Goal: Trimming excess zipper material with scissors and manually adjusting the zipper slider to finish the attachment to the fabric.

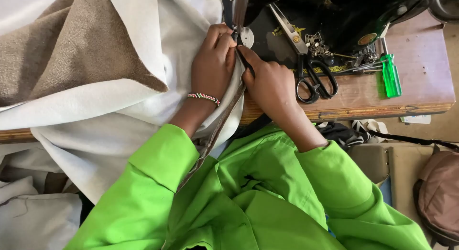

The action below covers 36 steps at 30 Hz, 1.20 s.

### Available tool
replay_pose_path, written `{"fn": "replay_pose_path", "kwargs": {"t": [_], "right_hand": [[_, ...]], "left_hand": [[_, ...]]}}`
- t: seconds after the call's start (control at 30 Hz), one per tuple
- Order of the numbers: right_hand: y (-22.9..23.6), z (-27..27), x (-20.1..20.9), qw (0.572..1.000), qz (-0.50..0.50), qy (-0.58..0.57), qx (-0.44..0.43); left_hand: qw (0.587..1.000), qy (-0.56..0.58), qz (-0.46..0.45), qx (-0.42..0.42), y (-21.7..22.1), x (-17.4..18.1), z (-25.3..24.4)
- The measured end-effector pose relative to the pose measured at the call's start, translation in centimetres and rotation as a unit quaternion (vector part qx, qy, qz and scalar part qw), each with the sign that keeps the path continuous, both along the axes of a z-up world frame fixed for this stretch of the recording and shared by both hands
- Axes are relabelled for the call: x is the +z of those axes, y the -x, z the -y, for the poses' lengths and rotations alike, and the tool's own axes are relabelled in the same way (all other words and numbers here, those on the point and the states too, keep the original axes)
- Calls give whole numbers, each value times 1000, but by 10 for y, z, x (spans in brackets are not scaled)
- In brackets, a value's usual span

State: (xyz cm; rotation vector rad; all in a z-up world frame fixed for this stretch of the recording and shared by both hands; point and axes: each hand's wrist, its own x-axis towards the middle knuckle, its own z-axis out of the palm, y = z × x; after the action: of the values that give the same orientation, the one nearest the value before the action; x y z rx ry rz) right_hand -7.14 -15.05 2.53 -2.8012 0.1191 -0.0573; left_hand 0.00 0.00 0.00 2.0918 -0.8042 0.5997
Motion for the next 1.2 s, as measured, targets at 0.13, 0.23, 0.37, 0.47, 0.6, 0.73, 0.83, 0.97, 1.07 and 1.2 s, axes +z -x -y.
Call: {"fn": "replay_pose_path", "kwargs": {"t": [0.13, 0.23, 0.37, 0.47, 0.6, 0.73, 0.83, 0.97, 1.07, 1.2], "right_hand": [[-3, 0, -2, 1000, 6, 4, 1], [-3, 2, -4, 1000, 18, 8, 7], [-5, 3, -5, 994, 54, -94, 14], [-10, 3, 3, 975, 93, -202, -1], [-10, -3, 18, 961, 41, -271, -50], [-3, -7, 7, 954, 59, -293, -23], [9, -9, -8, 987, 61, -151, -2], [16, -7, -3, 998, 22, -53, -7], [24, -6, 6, 998, -1, -55, -4], [32, -2, 7, 996, 23, -84, 6]], "left_hand": [[1000, -5, 1, 3, -3, 3, 0], [1000, -1, -8, 3, -2, 5, 1], [1000, -6, -2, 9, -7, -2, 2], [1000, -16, 0, 13, -15, -9, 4], [999, -39, -14, 27, -22, -17, 4], [1000, -5, -7, 9, -19, -9, 3], [1000, 3, -7, -5, -13, -2, 2], [999, -18, -13, -47, -7, 5, -3], [989, -109, 97, -18, -2, -5, -6], [936, -313, 133, 89, 22, -18, -20]]}}
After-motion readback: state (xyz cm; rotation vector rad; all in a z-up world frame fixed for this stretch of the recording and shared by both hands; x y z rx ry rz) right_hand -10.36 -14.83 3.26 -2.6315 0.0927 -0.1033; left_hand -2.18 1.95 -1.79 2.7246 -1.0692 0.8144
